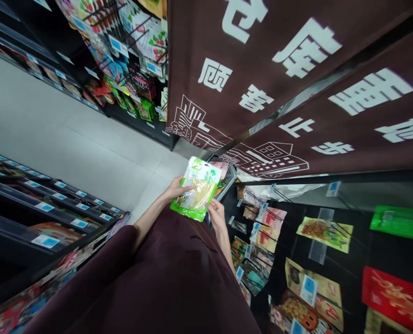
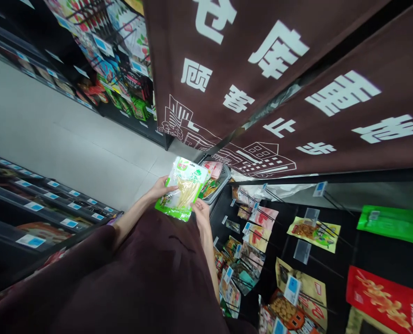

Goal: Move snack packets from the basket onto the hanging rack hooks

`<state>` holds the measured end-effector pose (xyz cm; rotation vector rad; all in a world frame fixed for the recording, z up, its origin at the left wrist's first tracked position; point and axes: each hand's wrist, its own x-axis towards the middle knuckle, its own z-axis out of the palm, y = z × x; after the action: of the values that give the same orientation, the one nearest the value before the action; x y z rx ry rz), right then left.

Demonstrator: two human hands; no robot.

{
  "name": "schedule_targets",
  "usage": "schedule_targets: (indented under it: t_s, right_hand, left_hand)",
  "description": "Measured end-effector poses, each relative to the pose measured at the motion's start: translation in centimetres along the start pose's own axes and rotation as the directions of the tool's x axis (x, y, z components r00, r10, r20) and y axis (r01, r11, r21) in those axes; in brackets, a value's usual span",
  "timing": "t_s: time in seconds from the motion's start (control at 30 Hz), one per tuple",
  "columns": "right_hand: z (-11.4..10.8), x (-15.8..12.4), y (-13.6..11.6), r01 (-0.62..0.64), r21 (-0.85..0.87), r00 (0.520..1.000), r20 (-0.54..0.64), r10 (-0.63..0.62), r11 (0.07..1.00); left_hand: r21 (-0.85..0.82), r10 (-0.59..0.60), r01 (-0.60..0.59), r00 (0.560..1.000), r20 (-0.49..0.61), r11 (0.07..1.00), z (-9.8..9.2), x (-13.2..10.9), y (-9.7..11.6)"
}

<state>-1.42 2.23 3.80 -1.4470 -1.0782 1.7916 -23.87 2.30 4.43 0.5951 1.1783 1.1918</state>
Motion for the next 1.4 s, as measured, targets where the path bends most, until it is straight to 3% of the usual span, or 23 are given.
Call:
schedule_targets:
  t_s: [0.2,0.53,0.67,0.8,0.93,1.07,1.17,1.3,1.4]
  right_hand:
    - [-0.6,1.6,-1.4,0.08,0.055,0.984,-0.166,-0.07,0.995]
    - [-0.3,1.0,-4.0,0.165,0.125,0.986,-0.06,-0.158,0.978]
    - [0.3,0.8,-5.1,0.242,0.209,0.966,-0.14,-0.216,0.948]
    - [0.3,0.5,-4.8,0.31,0.163,0.929,-0.262,-0.262,0.937]
    - [0.5,0.1,-3.9,0.321,0.22,0.919,-0.309,-0.246,0.921]
    - [0.8,-0.2,-3.6,0.315,0.248,0.919,-0.322,-0.228,0.916]
    - [0.7,-0.6,-3.7,0.265,0.243,0.948,-0.243,-0.206,0.933]
    - [1.0,-1.4,-3.4,0.132,0.054,0.991,0.021,-0.133,0.99]
    - [1.8,-1.4,-2.6,0.133,-0.017,0.991,-0.005,-0.133,0.991]
  left_hand:
    - [0.049,0.012,-0.016,0.997,0.077,0.999,0.4,-0.2,0.6]
    - [0.021,0.0,-0.002,0.995,0.104,1.0,0.9,-1.5,2.0]
    - [-0.017,-0.048,0.052,0.984,0.173,0.999,1.4,-2.2,3.1]
    - [-0.039,-0.081,0.09,0.978,0.191,0.995,1.8,-2.4,3.4]
    - [-0.009,-0.121,0.123,0.981,0.153,0.992,1.9,-2.4,3.2]
    - [0.035,-0.08,0.076,0.987,0.141,0.996,1.8,-2.3,2.8]
    - [0.037,-0.045,0.041,0.991,0.128,0.998,1.8,-2.3,2.5]
    - [-0.018,0.038,-0.039,0.999,-0.023,0.999,2.0,-1.9,2.6]
    - [0.184,0.167,-0.152,0.983,-0.071,0.971,2.0,-1.4,3.2]
